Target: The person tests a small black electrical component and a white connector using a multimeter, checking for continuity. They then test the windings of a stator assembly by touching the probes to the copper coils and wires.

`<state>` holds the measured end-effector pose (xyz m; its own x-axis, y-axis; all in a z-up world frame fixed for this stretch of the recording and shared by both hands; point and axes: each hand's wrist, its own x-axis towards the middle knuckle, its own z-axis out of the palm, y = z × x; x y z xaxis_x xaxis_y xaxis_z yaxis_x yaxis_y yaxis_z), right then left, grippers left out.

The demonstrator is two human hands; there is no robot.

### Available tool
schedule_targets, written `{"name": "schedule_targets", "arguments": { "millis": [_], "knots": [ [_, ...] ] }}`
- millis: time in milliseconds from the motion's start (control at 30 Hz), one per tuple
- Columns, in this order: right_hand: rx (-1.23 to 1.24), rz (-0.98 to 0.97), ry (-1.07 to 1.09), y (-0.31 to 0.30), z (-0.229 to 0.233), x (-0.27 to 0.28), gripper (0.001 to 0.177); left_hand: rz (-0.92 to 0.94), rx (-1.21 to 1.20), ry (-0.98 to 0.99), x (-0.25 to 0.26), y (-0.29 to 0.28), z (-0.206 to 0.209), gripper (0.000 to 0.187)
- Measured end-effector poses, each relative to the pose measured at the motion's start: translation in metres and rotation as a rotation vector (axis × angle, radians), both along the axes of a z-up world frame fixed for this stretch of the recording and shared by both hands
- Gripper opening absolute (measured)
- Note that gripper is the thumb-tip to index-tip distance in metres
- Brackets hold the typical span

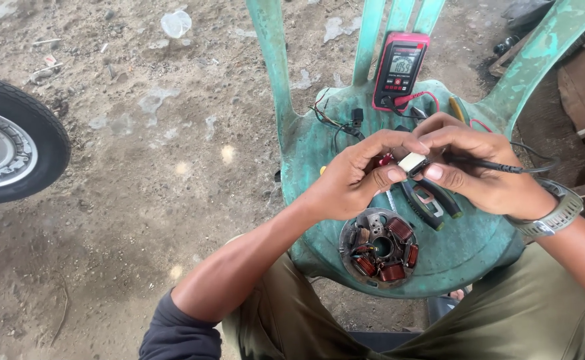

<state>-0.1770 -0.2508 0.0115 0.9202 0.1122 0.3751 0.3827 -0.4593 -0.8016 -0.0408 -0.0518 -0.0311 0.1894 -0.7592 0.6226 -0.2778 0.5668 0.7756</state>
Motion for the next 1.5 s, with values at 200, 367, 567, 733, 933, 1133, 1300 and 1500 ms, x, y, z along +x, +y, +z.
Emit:
{"name": "schedule_targets", "arguments": {
  "millis": [200,367,567,733,933,1133,1300,1500],
  "knots": [
    [-0.084,0.017,-0.067,-0.0011,0.0009,0.0033,0.030,0.004,-0.008,-0.032,0.0017,-0.0007,-0.0008,0.035],
    [-0.048,0.016,-0.048,0.0010,0.0009,-0.0007,0.029,-0.012,0.032,-0.008,0.0006,0.0011,-0.0004,0.031],
    [-0.051,0.016,-0.043,-0.0002,0.0002,-0.0007,0.028,-0.039,0.037,0.022,0.0009,0.0013,0.0003,0.031],
    [-0.097,-0.024,-0.049,-0.0018,0.0027,-0.0008,0.026,0.001,0.030,-0.004,-0.0003,0.0016,0.0027,0.032],
    [-0.101,-0.064,-0.071,-0.0053,-0.0021,-0.0012,0.023,-0.048,0.058,0.138,0.0011,-0.0005,-0.0035,0.038],
    [-0.109,-0.043,-0.100,-0.0056,-0.0044,-0.0001,0.026,-0.044,0.068,0.106,0.0033,0.0021,0.0007,0.045],
    [-0.078,-0.062,-0.043,-0.0031,-0.0019,-0.0005,0.028,-0.030,0.050,0.122,0.0051,-0.0006,-0.0053,0.046],
    [-0.090,-0.057,-0.065,-0.0029,-0.0023,0.0000,0.027,-0.027,0.058,0.125,0.0055,-0.0013,-0.0057,0.045]
  ]
}}
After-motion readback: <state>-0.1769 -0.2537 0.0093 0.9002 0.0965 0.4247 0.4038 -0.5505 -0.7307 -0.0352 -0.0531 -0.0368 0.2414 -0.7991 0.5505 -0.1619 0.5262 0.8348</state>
